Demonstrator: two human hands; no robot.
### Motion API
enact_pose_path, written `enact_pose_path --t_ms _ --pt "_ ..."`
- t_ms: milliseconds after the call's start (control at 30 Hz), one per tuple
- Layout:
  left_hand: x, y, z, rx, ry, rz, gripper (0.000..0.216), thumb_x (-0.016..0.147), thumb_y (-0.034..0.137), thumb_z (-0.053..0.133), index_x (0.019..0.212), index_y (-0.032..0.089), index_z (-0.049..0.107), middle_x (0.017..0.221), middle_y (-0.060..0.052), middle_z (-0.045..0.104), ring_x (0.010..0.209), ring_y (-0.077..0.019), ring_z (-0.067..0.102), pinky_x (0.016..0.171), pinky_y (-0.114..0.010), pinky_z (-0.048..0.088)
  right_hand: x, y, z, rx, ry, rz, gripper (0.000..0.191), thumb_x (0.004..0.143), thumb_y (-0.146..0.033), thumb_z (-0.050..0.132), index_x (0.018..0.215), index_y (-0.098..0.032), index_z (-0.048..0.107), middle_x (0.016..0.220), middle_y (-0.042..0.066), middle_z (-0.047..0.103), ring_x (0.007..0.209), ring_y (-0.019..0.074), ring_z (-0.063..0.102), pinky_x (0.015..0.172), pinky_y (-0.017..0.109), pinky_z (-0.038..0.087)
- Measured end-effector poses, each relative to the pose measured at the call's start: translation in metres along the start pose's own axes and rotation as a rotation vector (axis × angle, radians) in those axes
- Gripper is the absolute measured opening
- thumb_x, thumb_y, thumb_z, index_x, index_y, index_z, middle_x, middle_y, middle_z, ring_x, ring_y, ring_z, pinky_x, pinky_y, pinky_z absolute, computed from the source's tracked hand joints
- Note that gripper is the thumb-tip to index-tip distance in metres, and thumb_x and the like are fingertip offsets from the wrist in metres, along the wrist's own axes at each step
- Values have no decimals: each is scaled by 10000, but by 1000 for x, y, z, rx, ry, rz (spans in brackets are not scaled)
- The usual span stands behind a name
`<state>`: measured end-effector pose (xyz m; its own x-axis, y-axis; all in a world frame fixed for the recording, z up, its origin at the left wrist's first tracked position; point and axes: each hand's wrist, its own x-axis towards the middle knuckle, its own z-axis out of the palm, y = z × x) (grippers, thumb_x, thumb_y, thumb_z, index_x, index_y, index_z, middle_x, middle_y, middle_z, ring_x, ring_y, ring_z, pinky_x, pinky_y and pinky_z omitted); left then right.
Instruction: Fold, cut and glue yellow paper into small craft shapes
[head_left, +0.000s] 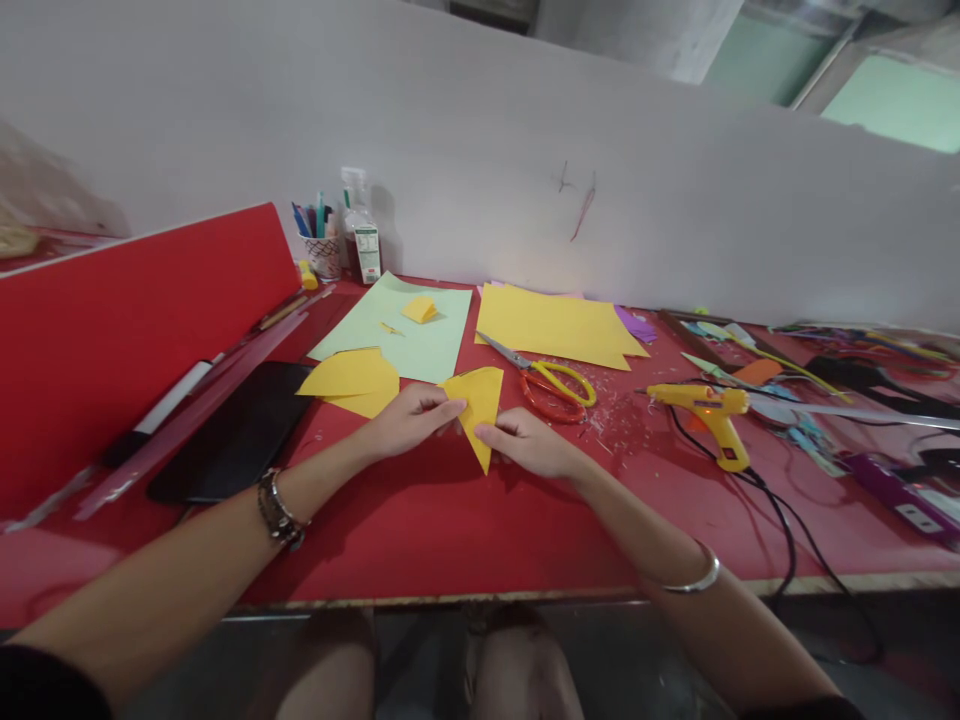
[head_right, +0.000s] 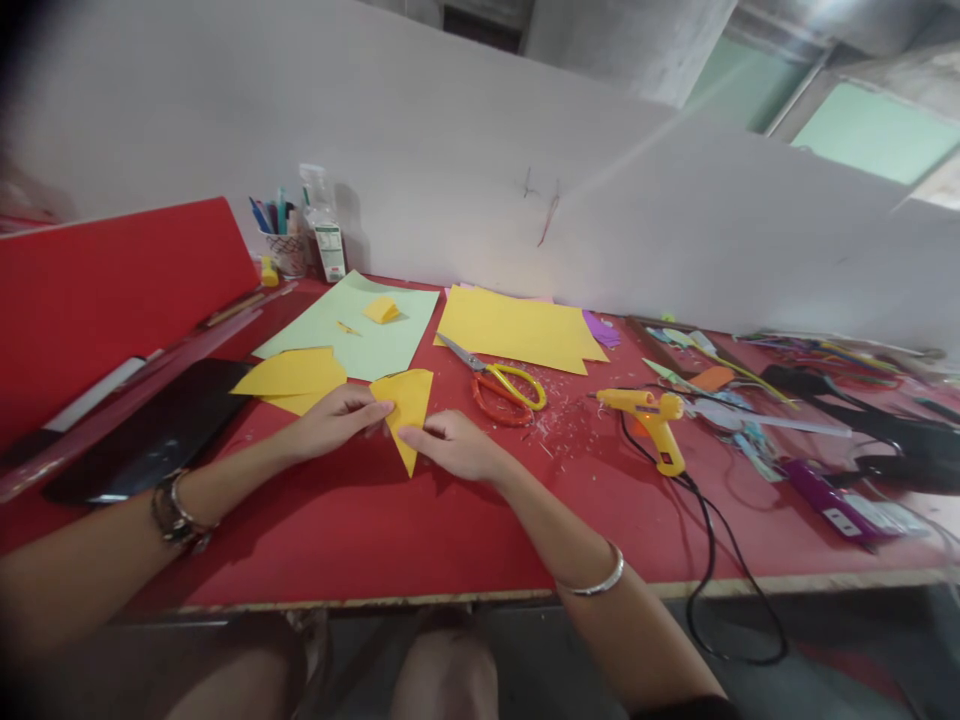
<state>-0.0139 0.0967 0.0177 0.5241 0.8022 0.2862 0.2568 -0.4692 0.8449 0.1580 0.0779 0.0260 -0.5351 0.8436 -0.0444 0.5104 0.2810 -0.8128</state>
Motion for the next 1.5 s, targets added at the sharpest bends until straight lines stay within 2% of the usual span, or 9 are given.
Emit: enact_pose_path --t_ms 133,333,533,667,800,1000,1200,1500 --pt "1 -1 0 1 15 -12 422 739 440 386 419 165 386 418 32 444 446 -74 460 446 -172 346 -1 0 1 16 -22 24 487 698 -572 421 464 -145 439 445 -21 437 404 51 373 394 193 291" --pt "1 0 -2 -6 31 -34 406 723 424 397 411 166 400 422 26 469 444 -74 461 462 -177 359 -2 0 0 86 -20 47 404 711 -496 456 505 -149 447 462 -31 449 388 46 398 368 174 323" --pt "3 -2 0 -18 209 -141 387 706 375 423 384 169 364 374 54 389 390 -62 395 416 -183 315 -2 0 0 156 3 26 365 754 -460 400 547 -161 432 462 -49 422 396 48 407 382 173 333" --pt "5 -5 0 -26 314 -230 386 710 321 420 361 169 355 351 49 375 431 -80 458 408 -178 289 1 0 0 165 81 30 385 799 -428 300 590 -156 474 446 -48 411 387 49 376 389 174 310" --pt "6 -6 -2 -56 318 -248 385 714 318 428 363 164 390 351 46 392 429 -75 461 406 -174 284 4 1 -1 157 124 49 374 804 -403 280 589 -161 468 443 -46 415 385 52 373 394 177 306" --pt "6 -2 -1 -111 279 -229 357 712 342 434 415 149 476 351 61 386 353 -49 350 391 -179 275 0 -2 -2 172 55 18 280 780 -340 378 565 -166 421 495 -51 418 410 43 380 401 169 314" --pt "6 -2 -2 -136 318 -200 369 707 335 432 385 156 435 359 53 399 375 -55 371 422 -182 303 -2 -5 -3 165 26 -37 160 748 -219 417 605 -158 458 499 -59 416 440 41 381 447 174 328" --pt "7 0 -1 -164 319 -224 344 710 328 422 416 153 466 359 53 400 367 -55 354 422 -189 295 -1 -4 -1 178 50 -32 126 719 -195 428 606 -157 472 492 -61 413 437 45 384 431 179 314"
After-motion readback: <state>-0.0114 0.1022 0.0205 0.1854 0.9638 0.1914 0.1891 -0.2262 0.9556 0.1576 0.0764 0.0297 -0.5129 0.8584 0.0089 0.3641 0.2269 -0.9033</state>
